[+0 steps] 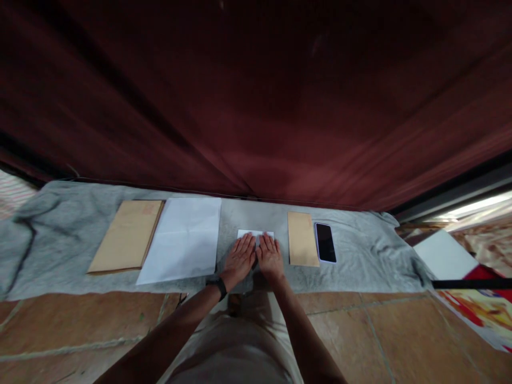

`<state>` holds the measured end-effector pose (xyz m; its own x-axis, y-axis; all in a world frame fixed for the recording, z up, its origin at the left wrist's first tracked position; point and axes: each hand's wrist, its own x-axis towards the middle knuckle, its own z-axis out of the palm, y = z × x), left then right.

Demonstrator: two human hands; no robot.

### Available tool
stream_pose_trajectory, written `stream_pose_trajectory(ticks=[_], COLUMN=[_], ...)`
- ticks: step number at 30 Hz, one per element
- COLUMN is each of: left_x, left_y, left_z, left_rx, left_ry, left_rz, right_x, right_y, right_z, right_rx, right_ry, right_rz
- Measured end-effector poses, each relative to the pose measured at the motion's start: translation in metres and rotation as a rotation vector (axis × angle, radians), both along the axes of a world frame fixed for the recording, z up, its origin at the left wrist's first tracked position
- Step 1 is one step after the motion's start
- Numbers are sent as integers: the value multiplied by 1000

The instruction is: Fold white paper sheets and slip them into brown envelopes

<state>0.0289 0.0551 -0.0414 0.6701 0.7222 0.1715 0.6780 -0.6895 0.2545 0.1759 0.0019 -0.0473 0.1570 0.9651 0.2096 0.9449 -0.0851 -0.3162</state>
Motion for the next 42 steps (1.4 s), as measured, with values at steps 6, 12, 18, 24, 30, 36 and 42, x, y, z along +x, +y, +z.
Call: stream_pose_trajectory(ticks=[6, 12, 18, 24, 30, 36, 42], left_x=[0, -8, 1, 5, -7, -18, -20], left_y=[3, 5, -5, -11, -13, -19, -18], left_z=[2, 1, 2, 1, 2, 2, 6], left_rx=[1, -4, 60, 33, 47, 65, 52], left_ry=[8, 19, 12, 39, 34, 22, 31], left_rz=[40, 142, 67, -25, -4, -36, -75], right_x=[-5, 2, 1, 2, 9, 1, -20], right_y=[-5, -16, -16, -19, -36, -44, -48], right_z=[-8, -12, -10, -10, -17, -14, -13], right_rx=[65, 82, 58, 48, 88, 114, 101], right_ry=[-78, -89, -123, -130, -129, -158, -147], right_rz=[-89, -134, -155, -140, -123, -91, 56])
